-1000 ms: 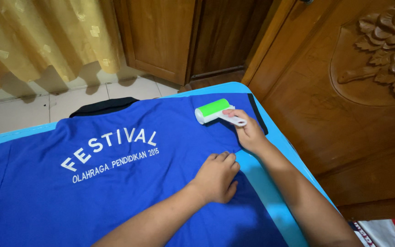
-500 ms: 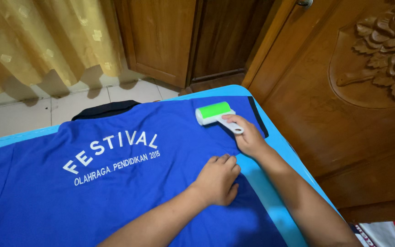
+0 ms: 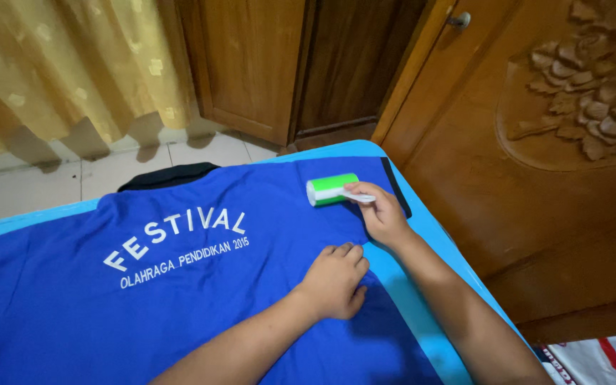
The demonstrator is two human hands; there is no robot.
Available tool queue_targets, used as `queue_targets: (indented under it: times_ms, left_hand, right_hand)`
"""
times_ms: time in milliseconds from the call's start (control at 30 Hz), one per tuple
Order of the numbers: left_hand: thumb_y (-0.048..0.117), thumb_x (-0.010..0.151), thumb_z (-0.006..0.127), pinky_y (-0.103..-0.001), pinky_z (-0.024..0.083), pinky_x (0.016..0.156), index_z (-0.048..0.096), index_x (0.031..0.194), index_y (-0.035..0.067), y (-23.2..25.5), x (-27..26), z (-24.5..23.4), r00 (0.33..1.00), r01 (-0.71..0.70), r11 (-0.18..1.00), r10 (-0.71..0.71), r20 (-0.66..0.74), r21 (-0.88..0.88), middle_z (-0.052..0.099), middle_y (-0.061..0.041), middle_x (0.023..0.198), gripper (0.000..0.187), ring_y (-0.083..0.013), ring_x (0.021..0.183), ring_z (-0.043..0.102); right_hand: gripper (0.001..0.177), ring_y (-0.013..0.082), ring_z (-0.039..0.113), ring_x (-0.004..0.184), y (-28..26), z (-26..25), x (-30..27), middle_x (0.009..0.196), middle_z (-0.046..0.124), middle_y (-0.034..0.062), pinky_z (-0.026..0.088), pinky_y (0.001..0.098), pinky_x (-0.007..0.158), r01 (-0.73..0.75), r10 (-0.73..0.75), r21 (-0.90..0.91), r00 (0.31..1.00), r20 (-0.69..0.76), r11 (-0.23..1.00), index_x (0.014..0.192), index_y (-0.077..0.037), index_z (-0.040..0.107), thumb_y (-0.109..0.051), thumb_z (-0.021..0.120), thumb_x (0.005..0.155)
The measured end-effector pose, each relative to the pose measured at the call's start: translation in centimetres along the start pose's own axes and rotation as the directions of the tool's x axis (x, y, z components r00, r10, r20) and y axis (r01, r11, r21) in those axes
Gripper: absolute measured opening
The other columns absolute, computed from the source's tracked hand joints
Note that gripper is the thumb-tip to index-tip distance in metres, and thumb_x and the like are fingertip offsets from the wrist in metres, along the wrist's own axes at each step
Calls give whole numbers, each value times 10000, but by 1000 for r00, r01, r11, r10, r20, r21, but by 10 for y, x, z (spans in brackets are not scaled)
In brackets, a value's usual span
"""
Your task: The person uses a lint roller to clean a folded white and red t-shirt on a blue table, then places it in a wooden wardrobe. They then retrieve a blue t-shirt, lay it flat on the table, and roll the lint roller over its surface to remove lint.
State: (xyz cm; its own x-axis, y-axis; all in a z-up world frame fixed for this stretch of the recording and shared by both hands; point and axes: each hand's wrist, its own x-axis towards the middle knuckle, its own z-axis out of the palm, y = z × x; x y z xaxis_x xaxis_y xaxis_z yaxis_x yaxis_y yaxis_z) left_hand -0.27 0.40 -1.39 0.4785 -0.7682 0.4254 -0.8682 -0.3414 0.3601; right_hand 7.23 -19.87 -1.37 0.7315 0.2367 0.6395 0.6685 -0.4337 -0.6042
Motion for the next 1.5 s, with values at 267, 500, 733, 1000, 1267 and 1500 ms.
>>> queue_targets:
  times_ms: [267,500,733,1000,1267,1500]
  left_hand:
    - [347,839,686,-550,418,1032,601,1307,-27,-6,-10,19,993,-90,996,90,-80,4,586,-304,1282,605,-460,1233,544]
    - [347,867,658,-559,382,1157,595,1339,5,-21,-16,35,984,-173,973,164,-69,-150,594,-286,1379,587,-481,1317,526]
    - [332,843,651,-535,371,1190,533,1425,-14,-16,-16,23,986,-147,961,124,-112,-235,549,-296,1443,687,-485,1367,496]
    - [366,826,668,-565,254,1178,477,1403,-102,-1,-9,15,953,289,954,-279,-120,78,436,-344,1468,766,-497,1405,366]
    - [383,830,656,-557,233,1192,479,1427,-91,-14,-7,21,950,312,947,-310,-39,79,423,-328,1498,782,-483,1435,345]
    - [389,827,660,-537,240,1198,513,1397,-79,-15,-5,20,946,323,942,-321,-35,89,445,-302,1496,752,-439,1447,357]
  right_hand:
    - [173,165,709,1018,-48,21,-5,1131,737,104,581,311,913,-206,170,237,972,163,949,1141,-14,631,48,556,997]
    - [174,191,730,1052,-80,47,-4,1129,750,121,573,315,883,-103,79,104,973,217,989,1113,-8,626,-13,659,942]
    - [269,352,681,979,-91,55,27,1085,688,206,542,405,861,111,-89,-61,953,290,992,1137,13,640,-85,689,891]
    - [181,365,703,961,-25,86,75,1062,719,178,557,392,839,18,8,-110,972,236,994,1102,-34,678,-115,673,939]
    - [222,377,674,971,5,100,77,1051,693,178,540,405,864,168,-156,-120,982,109,978,1096,-29,671,-23,648,875]
    - [183,347,677,924,-2,95,81,993,677,157,548,382,830,71,-65,-40,988,142,997,1069,-30,649,6,581,903]
